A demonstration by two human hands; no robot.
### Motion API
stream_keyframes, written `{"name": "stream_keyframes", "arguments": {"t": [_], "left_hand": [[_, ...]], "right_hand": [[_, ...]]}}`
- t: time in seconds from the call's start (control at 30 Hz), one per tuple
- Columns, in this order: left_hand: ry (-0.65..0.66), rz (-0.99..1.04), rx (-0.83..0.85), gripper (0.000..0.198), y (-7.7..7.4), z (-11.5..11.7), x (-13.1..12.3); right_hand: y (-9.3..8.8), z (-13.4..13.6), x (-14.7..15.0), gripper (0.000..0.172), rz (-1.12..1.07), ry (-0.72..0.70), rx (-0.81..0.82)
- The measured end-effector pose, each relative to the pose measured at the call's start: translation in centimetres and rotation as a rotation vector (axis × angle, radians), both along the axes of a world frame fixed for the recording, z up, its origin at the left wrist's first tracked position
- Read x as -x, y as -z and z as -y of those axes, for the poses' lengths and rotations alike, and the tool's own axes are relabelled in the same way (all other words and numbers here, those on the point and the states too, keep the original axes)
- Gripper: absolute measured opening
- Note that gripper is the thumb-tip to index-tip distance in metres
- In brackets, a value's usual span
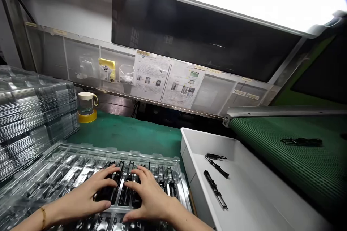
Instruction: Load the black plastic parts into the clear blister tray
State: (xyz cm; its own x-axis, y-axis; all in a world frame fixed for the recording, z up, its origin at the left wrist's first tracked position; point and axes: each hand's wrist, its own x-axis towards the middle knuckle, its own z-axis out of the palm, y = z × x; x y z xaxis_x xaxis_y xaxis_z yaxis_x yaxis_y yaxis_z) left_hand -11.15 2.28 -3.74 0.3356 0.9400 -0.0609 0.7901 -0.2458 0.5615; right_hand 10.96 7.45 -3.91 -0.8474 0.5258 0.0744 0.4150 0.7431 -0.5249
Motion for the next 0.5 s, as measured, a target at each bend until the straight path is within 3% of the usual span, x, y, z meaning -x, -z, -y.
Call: {"name": "stream_keyframes", "arguments": {"t": [0.1, 0.2, 0.3, 0.37, 0.5], "left_hand": [[-0.024, -0.041, -0.009, 0.025, 0.4, -0.1, 0.6], [-0.105, -0.081, -0.021, 0.034, 1.1, -0.2, 0.6], [-0.166, -0.12, -0.042, 0.039, 0.8, 0.0, -0.4], [-0.116, -0.127, -0.073, 0.039, -0.2, 0.2, -2.0], [0.143, -0.17, -0.083, 0.048, -2.0, 0.3, -6.7]], "right_hand": [[-1.3, 0.2, -0.1, 0.047, -0.035, 0.089, -0.033], [-2.4, -0.4, -0.6, 0.027, -0.179, 0.292, -0.016], [-2.5, -1.5, -1.6, 0.023, -0.263, 0.46, 0.012], [-2.4, -2.1, -2.0, 0.022, -0.266, 0.484, 0.036], [-3.1, -1.9, -2.2, 0.022, -0.329, 0.518, 0.059]]}}
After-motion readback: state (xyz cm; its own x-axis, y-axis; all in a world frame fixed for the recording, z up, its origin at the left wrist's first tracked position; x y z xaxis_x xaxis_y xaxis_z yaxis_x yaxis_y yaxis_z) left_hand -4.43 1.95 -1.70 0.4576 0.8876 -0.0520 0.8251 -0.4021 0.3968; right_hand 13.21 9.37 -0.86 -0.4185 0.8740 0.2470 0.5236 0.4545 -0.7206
